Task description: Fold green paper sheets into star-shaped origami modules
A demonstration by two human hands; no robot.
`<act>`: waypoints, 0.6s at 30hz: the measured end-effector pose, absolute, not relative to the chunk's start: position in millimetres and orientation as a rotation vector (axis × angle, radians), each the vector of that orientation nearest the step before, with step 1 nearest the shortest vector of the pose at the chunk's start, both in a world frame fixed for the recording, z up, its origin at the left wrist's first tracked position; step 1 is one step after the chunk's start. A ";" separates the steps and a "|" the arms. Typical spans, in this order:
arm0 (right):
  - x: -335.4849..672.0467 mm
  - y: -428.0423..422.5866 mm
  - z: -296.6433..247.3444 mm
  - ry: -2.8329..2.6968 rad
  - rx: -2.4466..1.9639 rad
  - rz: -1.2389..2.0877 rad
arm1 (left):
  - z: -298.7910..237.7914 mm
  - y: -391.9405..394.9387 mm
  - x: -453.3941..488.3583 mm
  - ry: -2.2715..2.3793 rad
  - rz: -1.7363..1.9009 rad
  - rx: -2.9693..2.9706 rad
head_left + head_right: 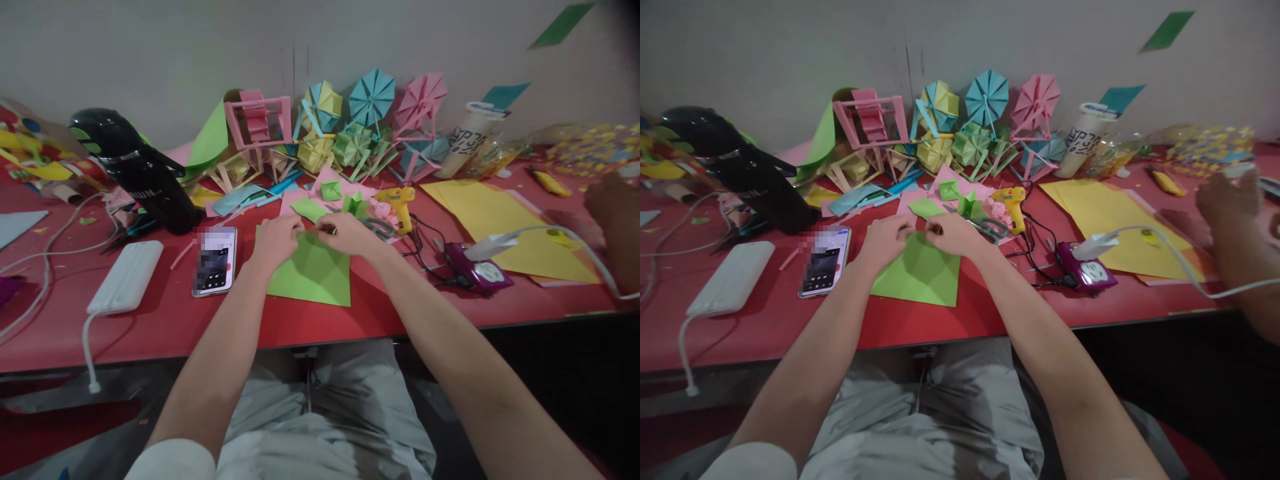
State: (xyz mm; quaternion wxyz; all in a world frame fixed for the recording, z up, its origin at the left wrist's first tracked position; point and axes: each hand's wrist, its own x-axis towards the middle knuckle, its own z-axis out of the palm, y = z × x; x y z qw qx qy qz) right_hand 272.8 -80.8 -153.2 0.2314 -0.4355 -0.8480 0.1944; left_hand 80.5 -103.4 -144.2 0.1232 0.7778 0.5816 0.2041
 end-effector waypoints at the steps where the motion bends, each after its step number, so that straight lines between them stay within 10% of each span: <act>1: 276.3 -79.7 -153.8 -2.326 -1.192 0.547 | -144.7 -102.4 78.7 1.709 0.614 2.256; 18: 318.0 -81.6 -164.5 -1.803 -1.193 0.784 | -145.5 -98.3 64.5 1.803 0.750 2.170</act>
